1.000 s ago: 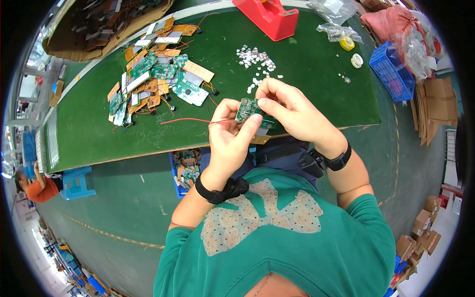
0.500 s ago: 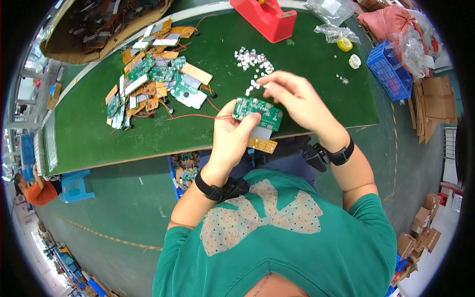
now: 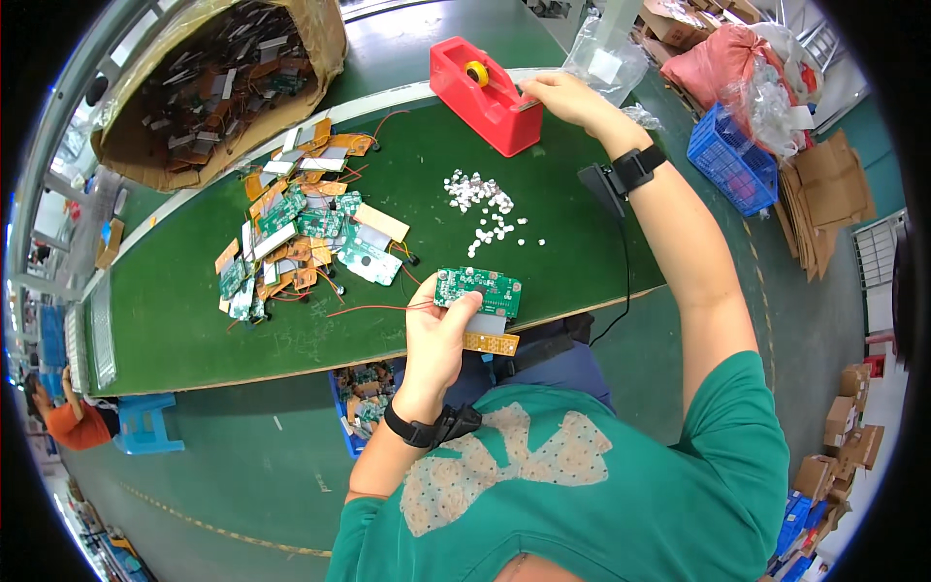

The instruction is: Assembling small electronic components and applying stickers to printed circuit boards.

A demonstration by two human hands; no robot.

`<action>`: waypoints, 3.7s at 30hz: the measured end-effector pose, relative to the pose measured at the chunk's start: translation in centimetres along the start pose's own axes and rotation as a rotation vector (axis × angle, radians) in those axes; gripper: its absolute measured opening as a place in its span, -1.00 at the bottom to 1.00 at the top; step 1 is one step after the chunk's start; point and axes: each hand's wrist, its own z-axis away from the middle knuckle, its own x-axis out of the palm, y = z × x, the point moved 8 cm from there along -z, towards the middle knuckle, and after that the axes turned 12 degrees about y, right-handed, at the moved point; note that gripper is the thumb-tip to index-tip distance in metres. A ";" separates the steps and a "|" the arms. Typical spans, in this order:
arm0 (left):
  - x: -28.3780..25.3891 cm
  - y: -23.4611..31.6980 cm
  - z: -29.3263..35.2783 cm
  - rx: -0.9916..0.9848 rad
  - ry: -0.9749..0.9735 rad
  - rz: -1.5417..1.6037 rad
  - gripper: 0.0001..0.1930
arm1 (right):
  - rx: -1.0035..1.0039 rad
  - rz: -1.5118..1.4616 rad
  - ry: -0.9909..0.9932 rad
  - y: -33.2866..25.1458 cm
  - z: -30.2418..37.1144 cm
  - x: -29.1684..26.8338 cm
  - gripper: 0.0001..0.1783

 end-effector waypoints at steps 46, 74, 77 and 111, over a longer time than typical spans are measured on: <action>-0.5 0.1 0.6 -0.015 -0.021 -0.013 -0.80 | 0.688 -1.214 0.130 5.0 8.3 4.7 -0.73; -0.8 1.2 0.7 -0.024 -0.038 0.004 -0.83 | 0.626 -1.030 0.240 5.8 6.9 4.2 -0.89; -1.3 1.4 0.2 -0.007 -0.027 -0.006 -0.82 | 0.555 -0.881 0.096 6.2 7.2 3.7 -0.91; -0.5 3.1 1.9 0.107 0.000 -0.225 -0.81 | -0.295 -0.229 -0.374 -11.3 20.1 5.0 -0.66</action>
